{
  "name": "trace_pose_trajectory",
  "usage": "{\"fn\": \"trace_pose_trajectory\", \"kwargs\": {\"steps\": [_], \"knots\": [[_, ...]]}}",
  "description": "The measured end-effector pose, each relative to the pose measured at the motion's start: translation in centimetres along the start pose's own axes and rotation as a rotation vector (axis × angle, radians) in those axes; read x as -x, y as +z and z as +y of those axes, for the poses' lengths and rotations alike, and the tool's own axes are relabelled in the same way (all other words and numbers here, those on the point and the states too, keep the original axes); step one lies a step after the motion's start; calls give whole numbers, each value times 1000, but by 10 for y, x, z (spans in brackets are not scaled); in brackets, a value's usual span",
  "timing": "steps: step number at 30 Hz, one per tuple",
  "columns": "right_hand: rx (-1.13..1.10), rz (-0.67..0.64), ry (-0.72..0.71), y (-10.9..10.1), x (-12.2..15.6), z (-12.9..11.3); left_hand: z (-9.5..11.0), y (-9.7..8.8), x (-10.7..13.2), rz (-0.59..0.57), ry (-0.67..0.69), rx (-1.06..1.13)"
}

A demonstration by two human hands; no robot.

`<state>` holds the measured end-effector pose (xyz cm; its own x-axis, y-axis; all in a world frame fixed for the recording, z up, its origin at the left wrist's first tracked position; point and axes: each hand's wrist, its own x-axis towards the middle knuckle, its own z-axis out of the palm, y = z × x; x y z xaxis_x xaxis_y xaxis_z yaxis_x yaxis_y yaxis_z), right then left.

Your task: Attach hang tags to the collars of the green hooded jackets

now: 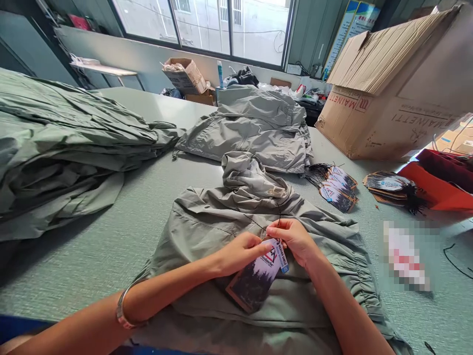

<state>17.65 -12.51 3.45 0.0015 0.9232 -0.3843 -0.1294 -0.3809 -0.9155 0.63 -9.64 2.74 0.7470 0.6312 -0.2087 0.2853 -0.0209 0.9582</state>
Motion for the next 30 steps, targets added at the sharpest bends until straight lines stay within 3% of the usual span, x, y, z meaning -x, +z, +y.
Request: {"fn": "trace_pose_trajectory", "kwargs": {"steps": [8, 13, 17, 22, 25, 30], "knots": [[-41, -70, -23, 0, -1, 8, -5, -13, -16, 309, 36, 372], [18, -99, -38, 1, -2, 9, -4, -13, -14, 331, 103, 327], [88, -45, -100, 1, -5, 7, -7, -11, -15, 348, 139, 269], [222, -31, -118, -14, -12, 2, -6, -18, -21, 599, 301, 123], [126, 96, -202, -25, -25, -4, 6, -31, -31, 713, 333, 69], [-26, 331, -432, -30, -54, -18, 19, -53, -76, 707, 303, -101]]}}
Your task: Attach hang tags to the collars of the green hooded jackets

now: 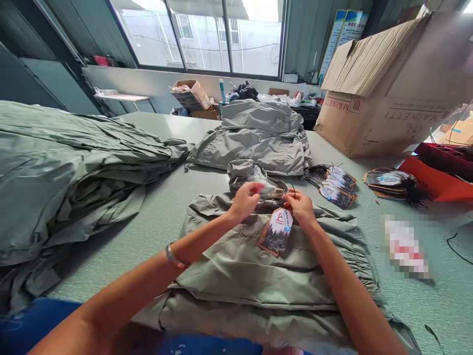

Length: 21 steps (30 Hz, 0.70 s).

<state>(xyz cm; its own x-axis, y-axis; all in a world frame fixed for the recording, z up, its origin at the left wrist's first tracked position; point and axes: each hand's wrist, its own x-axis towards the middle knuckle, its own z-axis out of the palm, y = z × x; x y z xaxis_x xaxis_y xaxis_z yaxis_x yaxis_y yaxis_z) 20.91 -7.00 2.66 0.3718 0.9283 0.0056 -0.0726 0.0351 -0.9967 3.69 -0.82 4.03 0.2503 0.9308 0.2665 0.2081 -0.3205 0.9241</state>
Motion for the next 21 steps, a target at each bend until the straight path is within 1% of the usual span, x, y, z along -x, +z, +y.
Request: {"fn": "trace_pose_trajectory", "kwargs": {"steps": [2, 4, 6, 9, 11, 15, 18, 21], "knots": [[-71, -18, -18, 5, -5, 1, -10, 12, -17, -10, -44, 20], [-172, -64, 25, 8, -5, 5, -24, 24, -27, 9, -75, 39], [-233, -105, 81, 8, -3, 11, -36, 34, -31, 32, -76, 30], [-233, -154, 136, 6, -2, 20, -47, 40, -29, 39, -55, 7], [-217, -164, 157, 4, -4, 24, -49, 41, -27, 11, -25, -12], [-193, -148, 209, 5, -8, 24, -49, 39, -26, -52, 89, -131], [-181, -135, 230, 7, -9, 22, -50, 39, -27, -53, 132, -195], [-177, -109, 255, 9, -7, 20, -49, 40, -26, -21, 134, -181]]}}
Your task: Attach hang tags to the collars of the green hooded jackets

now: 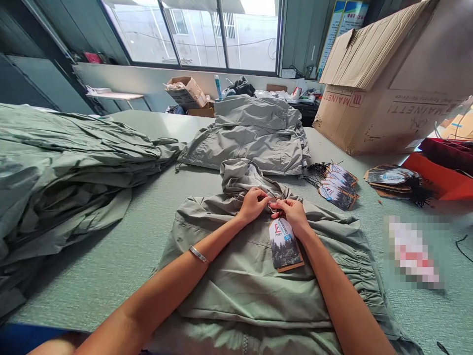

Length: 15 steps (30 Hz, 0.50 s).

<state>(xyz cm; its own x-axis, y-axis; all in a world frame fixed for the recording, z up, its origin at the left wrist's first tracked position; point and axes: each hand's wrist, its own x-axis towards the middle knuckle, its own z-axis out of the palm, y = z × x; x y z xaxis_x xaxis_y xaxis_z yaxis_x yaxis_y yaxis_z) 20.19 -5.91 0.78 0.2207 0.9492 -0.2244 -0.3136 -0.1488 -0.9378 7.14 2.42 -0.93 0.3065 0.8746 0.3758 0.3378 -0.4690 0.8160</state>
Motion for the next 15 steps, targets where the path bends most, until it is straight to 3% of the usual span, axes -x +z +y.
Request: {"fn": "trace_pose_trajectory", "kwargs": {"steps": [5, 10, 15], "knots": [[-15, 53, 25, 4, 4, -1, 7, 0, 9, 148, 95, 153], [10, 68, -9, 8, 5, 3, 7, -2, 12, 150, -15, 207], [0, 93, -27, 11, 4, 4, 8, -1, 11, 163, 2, 215]]}}
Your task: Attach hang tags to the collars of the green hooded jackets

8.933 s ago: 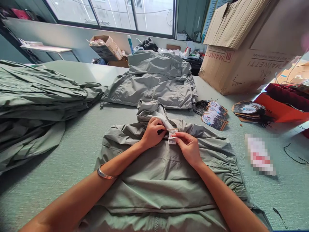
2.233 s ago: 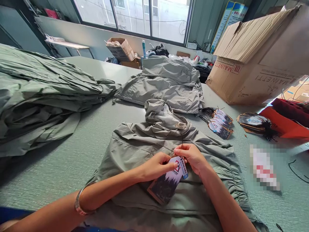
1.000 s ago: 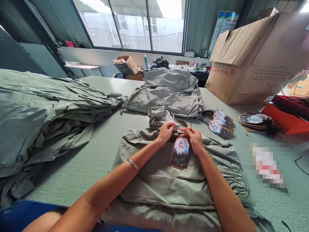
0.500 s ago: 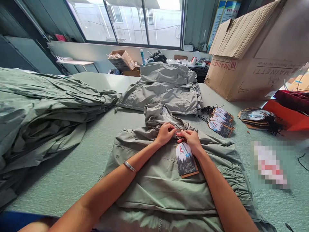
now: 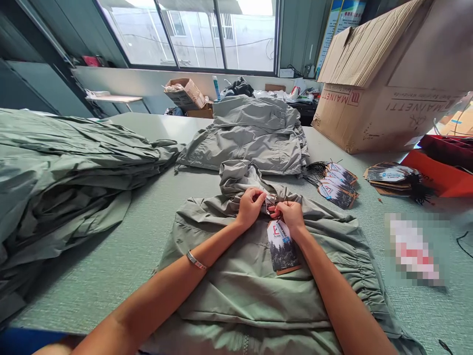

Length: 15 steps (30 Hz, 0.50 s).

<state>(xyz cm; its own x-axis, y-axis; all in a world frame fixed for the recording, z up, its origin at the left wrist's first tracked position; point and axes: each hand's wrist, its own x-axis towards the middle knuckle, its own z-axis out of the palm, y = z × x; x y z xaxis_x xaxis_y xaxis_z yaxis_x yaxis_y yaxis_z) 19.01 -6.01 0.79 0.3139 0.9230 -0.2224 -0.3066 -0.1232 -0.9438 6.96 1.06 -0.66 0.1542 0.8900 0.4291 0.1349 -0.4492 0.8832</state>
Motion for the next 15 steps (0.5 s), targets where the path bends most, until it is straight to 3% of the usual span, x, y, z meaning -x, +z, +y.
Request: {"fn": "trace_pose_trajectory", "kwargs": {"steps": [7, 11, 15], "knots": [[-25, 71, 4, 5, -1, 2, -3, 0, 0, -30, -101, 24], [-16, 54, 5, 3, -4, 4, -7, 0, -5, -121, -258, 44], [16, -2, -9, -1, -9, 7, -7, 1, -10, -156, -293, 27]]}}
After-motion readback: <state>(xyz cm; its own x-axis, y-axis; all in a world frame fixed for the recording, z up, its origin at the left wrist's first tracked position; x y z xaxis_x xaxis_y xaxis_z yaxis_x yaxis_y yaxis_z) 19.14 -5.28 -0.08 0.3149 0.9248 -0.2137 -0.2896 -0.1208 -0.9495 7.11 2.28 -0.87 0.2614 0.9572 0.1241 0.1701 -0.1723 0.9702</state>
